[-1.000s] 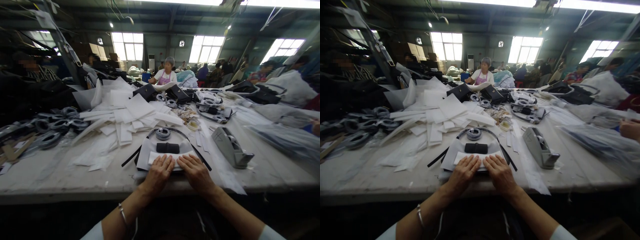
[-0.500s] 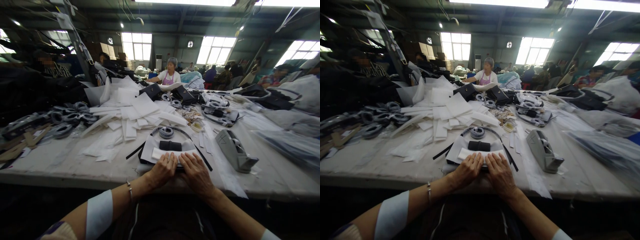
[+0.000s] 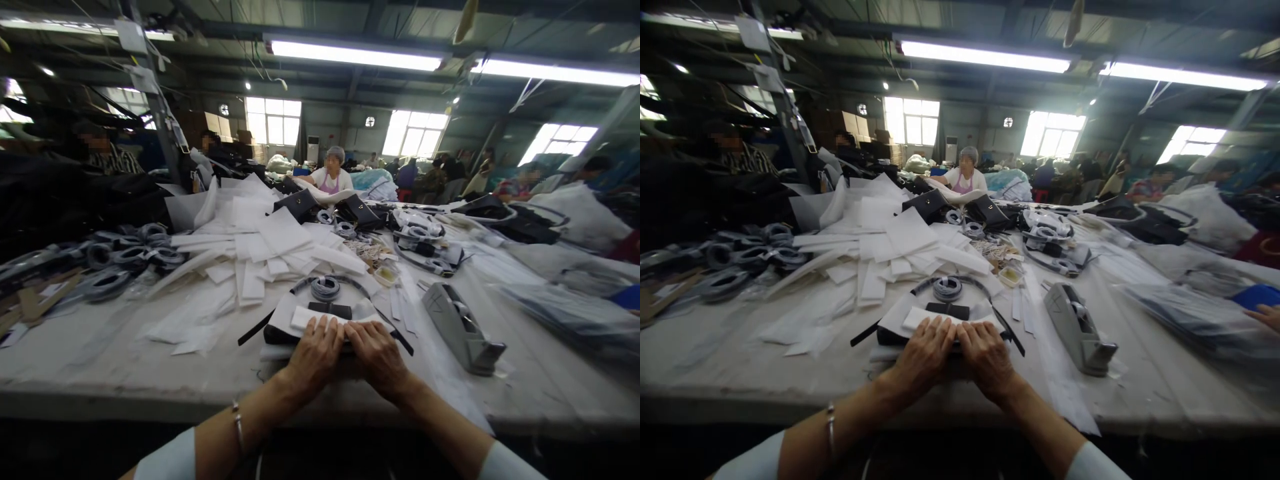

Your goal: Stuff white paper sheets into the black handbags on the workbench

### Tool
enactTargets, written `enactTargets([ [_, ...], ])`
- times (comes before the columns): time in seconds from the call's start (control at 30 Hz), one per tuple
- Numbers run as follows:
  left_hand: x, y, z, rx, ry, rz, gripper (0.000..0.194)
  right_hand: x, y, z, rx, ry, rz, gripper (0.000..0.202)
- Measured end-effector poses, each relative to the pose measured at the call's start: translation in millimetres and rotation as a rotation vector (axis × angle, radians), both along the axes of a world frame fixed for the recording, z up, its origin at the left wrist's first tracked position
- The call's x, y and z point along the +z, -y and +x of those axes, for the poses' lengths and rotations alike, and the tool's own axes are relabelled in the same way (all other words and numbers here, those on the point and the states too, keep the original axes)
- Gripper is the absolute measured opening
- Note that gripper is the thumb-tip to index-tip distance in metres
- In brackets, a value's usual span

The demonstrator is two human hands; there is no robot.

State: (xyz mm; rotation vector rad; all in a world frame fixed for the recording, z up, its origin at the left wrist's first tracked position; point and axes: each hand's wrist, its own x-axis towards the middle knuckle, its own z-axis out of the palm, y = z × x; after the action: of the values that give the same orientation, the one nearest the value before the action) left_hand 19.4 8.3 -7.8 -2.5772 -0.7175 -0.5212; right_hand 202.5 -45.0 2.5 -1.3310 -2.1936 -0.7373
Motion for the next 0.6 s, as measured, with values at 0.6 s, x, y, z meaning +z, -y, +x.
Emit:
enactTargets([
  [0.6, -23.4, -15.0, -22.2, -0.142, 0.359, 0.271, 0.041, 32.5, -103.7, 144.5, -0.683, -0.205, -0.569, 0.041],
])
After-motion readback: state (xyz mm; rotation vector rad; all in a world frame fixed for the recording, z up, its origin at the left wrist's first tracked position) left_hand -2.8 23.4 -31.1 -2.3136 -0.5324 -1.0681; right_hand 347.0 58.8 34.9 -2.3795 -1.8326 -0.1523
